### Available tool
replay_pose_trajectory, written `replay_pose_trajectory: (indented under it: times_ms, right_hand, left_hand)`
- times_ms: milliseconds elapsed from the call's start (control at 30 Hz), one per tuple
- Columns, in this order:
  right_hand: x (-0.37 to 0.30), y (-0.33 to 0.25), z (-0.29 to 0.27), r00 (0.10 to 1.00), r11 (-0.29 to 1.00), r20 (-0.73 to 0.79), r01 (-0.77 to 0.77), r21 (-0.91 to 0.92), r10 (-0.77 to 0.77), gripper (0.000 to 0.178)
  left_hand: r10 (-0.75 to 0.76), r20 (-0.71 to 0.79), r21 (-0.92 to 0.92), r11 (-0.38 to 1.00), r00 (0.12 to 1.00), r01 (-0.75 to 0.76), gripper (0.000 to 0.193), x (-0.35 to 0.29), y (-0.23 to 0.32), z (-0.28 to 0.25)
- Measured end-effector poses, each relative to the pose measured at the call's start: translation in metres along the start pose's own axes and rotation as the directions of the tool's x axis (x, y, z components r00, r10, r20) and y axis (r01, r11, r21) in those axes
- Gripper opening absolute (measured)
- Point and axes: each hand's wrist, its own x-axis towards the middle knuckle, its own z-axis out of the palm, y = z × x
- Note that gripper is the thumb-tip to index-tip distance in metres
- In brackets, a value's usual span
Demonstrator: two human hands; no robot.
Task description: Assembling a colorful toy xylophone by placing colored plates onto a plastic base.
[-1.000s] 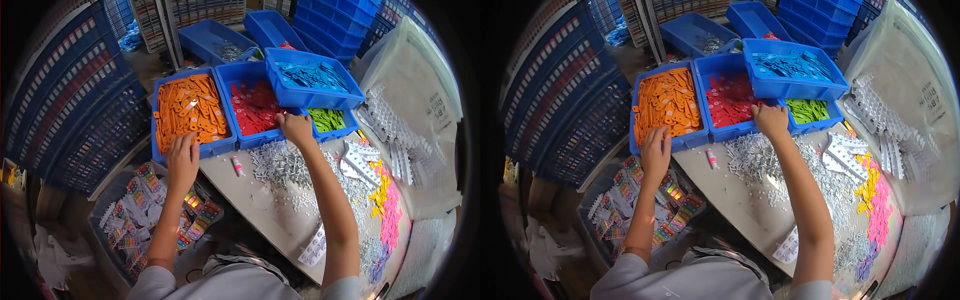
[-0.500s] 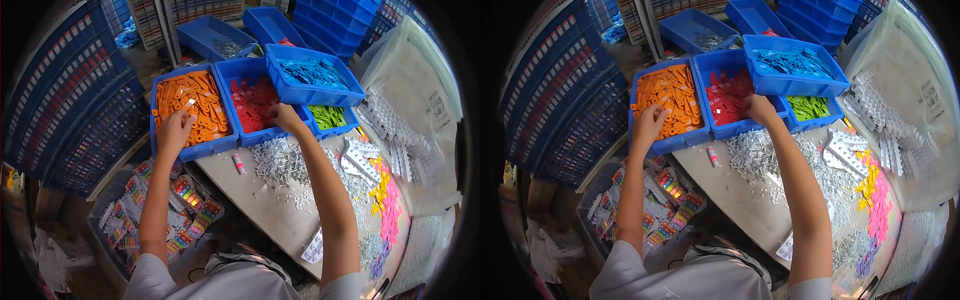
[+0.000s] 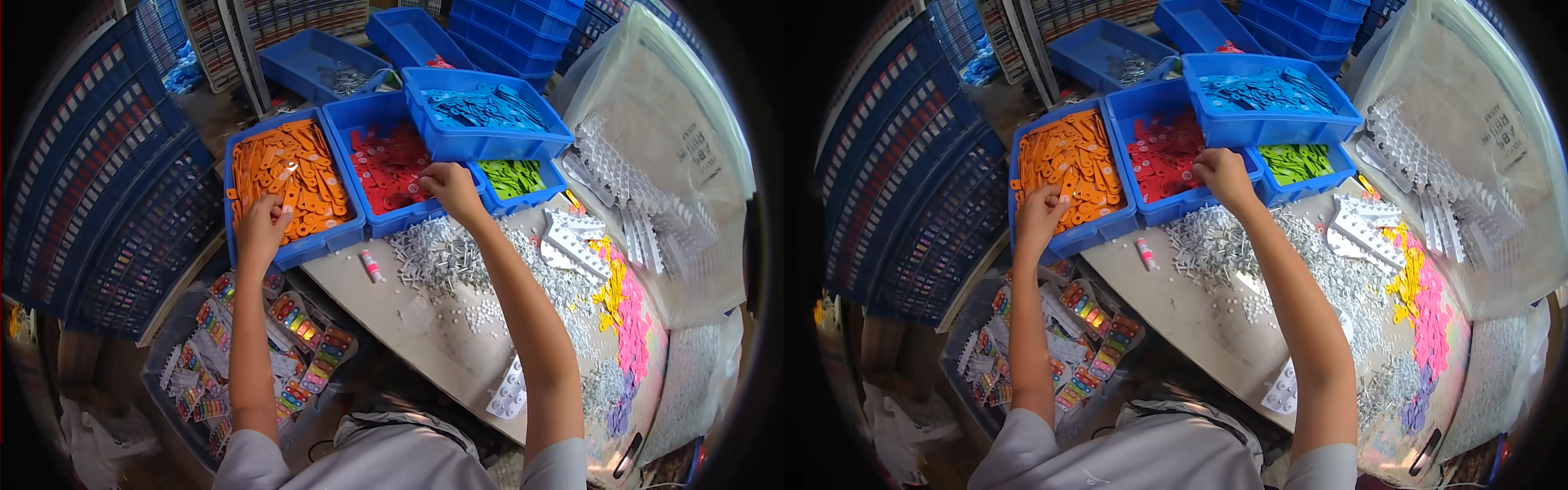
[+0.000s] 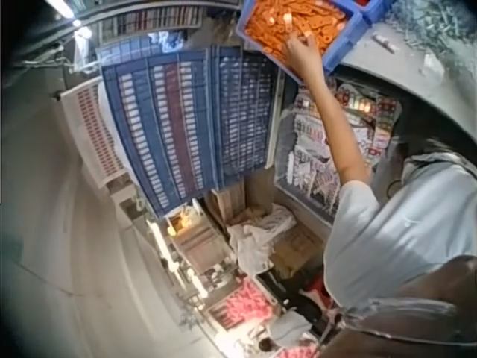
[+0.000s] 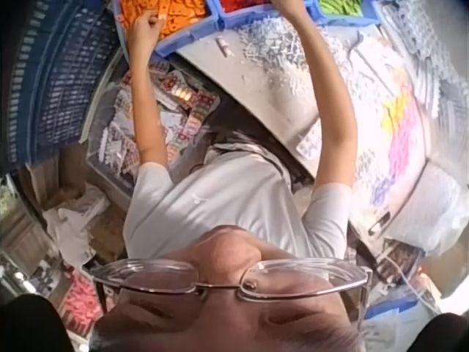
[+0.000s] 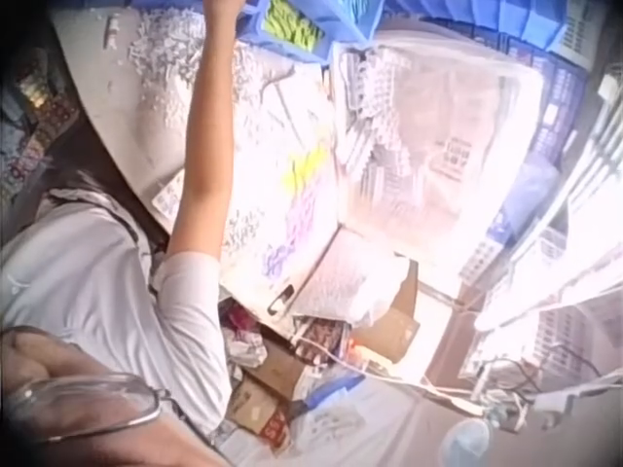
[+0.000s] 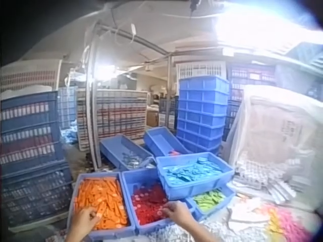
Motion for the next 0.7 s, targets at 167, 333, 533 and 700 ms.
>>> replay_pose_trajectory:
  times_ms: [167, 333, 533, 700]
  right_hand:
    - [-0.003, 0.002, 0.010, 0.970, 0.966, -0.143, 0.166, -0.197, -0.196, 0.016]
    - [-0.009, 0.010, 0.009, 0.962, 0.836, -0.174, 0.085, -0.542, -0.210, 0.015]
    - [-0.012, 0.023, -0.010, 0.890, 0.675, -0.195, 0.156, -0.721, -0.413, 0.019]
    - [-0.026, 0.023, -0.036, 0.961, 0.995, -0.274, -0.057, -0.078, 0.033, 0.038]
  left_hand:
    - [-0.080, 0.057, -0.442, 0.892, 0.995, 0.097, 0.019, 0.001, -0.025, 0.006]
    - [-0.071, -0.018, -0.576, 0.816, 0.997, 0.047, 0.016, 0.002, -0.022, 0.009]
    - [-0.108, 0.024, -0.636, 0.766, 0.994, 0.098, 0.016, -0.001, -0.012, -0.003]
    - [-0.134, 0.021, -0.697, 0.709, 0.991, 0.111, 0.018, -0.003, -0.002, -0.005]
